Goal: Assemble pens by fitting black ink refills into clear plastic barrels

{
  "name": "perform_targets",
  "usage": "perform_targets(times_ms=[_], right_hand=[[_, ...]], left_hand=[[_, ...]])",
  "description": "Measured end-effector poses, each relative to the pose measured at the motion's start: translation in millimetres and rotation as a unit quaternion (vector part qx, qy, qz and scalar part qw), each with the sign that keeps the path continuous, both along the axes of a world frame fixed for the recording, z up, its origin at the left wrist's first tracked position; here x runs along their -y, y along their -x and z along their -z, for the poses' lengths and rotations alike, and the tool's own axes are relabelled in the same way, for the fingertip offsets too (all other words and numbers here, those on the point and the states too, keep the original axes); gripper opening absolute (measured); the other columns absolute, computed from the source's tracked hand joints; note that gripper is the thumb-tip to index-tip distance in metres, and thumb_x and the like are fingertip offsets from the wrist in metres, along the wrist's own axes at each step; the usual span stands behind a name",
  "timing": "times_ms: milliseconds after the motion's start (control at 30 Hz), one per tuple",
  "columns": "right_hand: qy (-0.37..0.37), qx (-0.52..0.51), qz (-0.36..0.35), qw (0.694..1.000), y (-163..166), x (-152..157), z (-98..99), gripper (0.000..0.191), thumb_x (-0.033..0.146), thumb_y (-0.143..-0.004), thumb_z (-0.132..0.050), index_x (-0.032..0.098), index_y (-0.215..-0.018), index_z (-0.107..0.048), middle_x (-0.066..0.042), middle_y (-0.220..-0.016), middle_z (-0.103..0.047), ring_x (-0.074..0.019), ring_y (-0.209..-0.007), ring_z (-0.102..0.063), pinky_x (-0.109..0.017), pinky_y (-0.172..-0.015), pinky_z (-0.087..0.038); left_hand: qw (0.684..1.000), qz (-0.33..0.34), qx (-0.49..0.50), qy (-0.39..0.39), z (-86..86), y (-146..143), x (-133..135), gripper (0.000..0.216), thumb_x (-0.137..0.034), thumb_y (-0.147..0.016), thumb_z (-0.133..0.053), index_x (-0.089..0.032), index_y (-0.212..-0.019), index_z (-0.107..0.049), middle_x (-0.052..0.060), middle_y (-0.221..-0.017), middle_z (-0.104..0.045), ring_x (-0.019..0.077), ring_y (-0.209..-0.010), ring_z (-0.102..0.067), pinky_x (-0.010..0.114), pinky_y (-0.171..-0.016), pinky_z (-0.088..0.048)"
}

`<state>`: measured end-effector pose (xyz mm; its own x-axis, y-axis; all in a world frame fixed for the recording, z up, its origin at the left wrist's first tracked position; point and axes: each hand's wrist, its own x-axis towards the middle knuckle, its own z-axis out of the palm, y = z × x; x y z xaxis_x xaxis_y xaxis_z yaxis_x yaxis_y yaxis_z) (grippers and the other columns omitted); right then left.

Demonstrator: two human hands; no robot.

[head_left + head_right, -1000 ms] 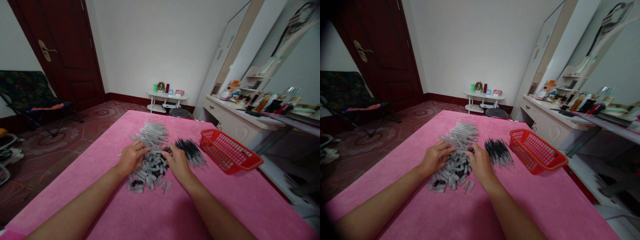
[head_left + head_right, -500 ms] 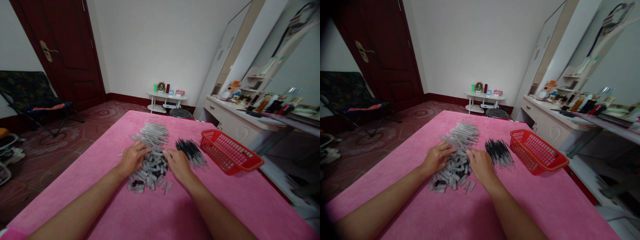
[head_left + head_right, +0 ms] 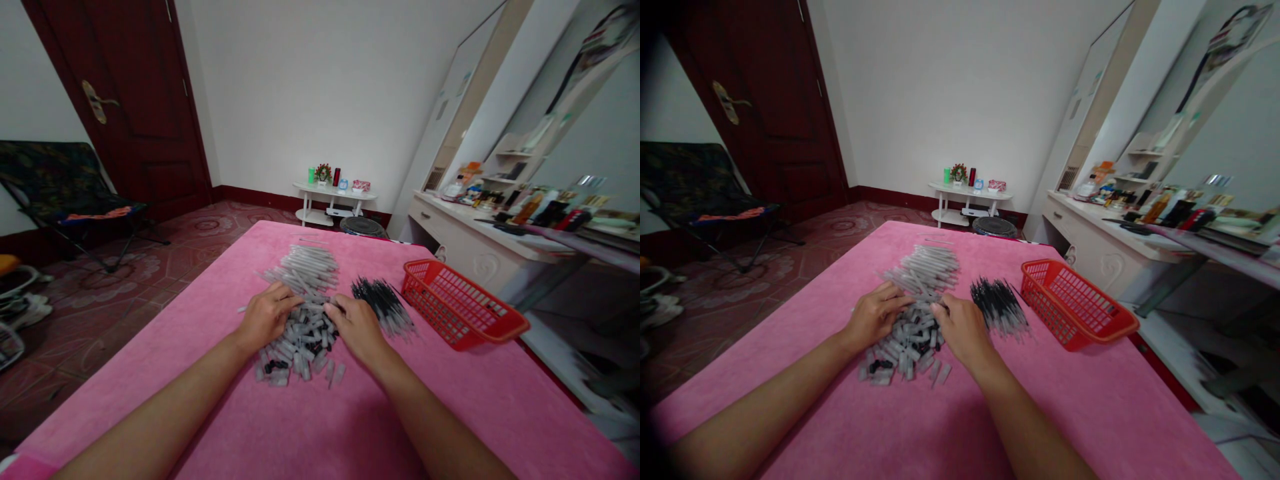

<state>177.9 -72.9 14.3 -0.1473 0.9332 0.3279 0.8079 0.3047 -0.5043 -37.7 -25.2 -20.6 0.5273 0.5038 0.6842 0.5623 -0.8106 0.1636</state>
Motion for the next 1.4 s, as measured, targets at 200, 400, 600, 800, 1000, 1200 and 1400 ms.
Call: perform_targets(times_ms=[200,400,600,800,1000,1200,1400], right_hand=[[0.01,-0.005,-0.002,1.0,2.2,2.0,-2.7,0.026,0.039,-0.086,-0.051,0.018,-0.072,-0.059,0.001,-0.062,-0.055,-0.012,-0.057,-0.047,-0.021,-0.053,-0.026],[0.03,-0.016,0.003,0.999,1.0,0.4,-0.9,0.037,0.041,-0.09,-0.043,0.017,-0.064,-0.056,0.001,-0.058,-0.053,-0.0119,-0.055,-0.048,-0.021,-0.053,-0.026],[0.026,-0.012,-0.008,1.0,0.1,0.3,-1.8,0.037,0.037,-0.09,-0.042,0.017,-0.061,-0.054,0.001,-0.056,-0.052,-0.0116,-0.055,-0.047,-0.021,-0.053,-0.026],[0.017,-0.008,-0.009,1.0,1.0,3.1,-4.9,0.025,0.036,-0.086,-0.05,0.018,-0.071,-0.059,0.002,-0.06,-0.054,-0.0113,-0.056,-0.047,-0.021,-0.054,-0.025],[0.07,-0.018,-0.009,0.997,1.4,1.5,-2.4,0.047,0.042,-0.091,-0.04,0.016,-0.056,-0.056,0.001,-0.05,-0.05,-0.0111,-0.051,-0.046,-0.022,-0.05,-0.023],[0.136,0.054,-0.106,0.983,-17.2,5.7,-17.5,0.014,0.031,-0.07,-0.068,0.019,-0.062,-0.068,0.003,-0.057,-0.06,-0.011,-0.054,-0.052,-0.021,-0.049,-0.023],[0.16,0.149,-0.167,0.961,-18.9,16.0,-20.3,0.027,0.008,-0.045,-0.079,0.026,-0.064,-0.071,0.006,-0.055,-0.058,-0.0094,-0.05,-0.048,-0.021,-0.048,-0.023]], left_hand=[[1.0,0.002,0.002,0.005,-2.4,0.3,0.9,0.026,-0.011,-0.084,-0.048,-0.019,-0.101,-0.066,0.006,-0.081,-0.06,0.0178,-0.078,-0.051,0.029,-0.065,-0.043],[1.0,-0.001,0.001,0.004,-1.6,0.3,0.3,0.027,-0.009,-0.083,-0.049,-0.019,-0.101,-0.066,0.006,-0.082,-0.06,0.0181,-0.079,-0.05,0.029,-0.065,-0.042],[1.0,0.004,-0.011,0.005,-0.3,0.5,0.1,0.026,-0.011,-0.084,-0.049,-0.02,-0.101,-0.066,0.006,-0.081,-0.059,0.0179,-0.078,-0.05,0.028,-0.064,-0.041],[1.0,0.003,-0.011,0.005,-0.6,0.4,1.3,0.026,-0.011,-0.084,-0.049,-0.02,-0.102,-0.066,0.006,-0.08,-0.06,0.0177,-0.079,-0.051,0.028,-0.064,-0.042],[1.0,0.009,-0.01,0.009,0.7,0.6,-0.2,0.031,-0.006,-0.081,-0.048,-0.02,-0.101,-0.067,0.006,-0.081,-0.063,0.018,-0.08,-0.054,0.028,-0.065,-0.044],[0.972,-0.05,0.204,0.101,4.9,4.2,-9.2,0.016,-0.019,-0.081,-0.056,-0.018,-0.092,-0.068,0.005,-0.083,-0.068,0.0163,-0.073,-0.059,0.028,-0.067,-0.047],[0.823,-0.013,0.468,0.321,-1.3,2.2,-12.5,0.025,-0.033,-0.072,-0.07,-0.015,-0.085,-0.06,0.005,-0.084,-0.069,0.0158,-0.073,-0.065,0.025,-0.065,-0.051]])
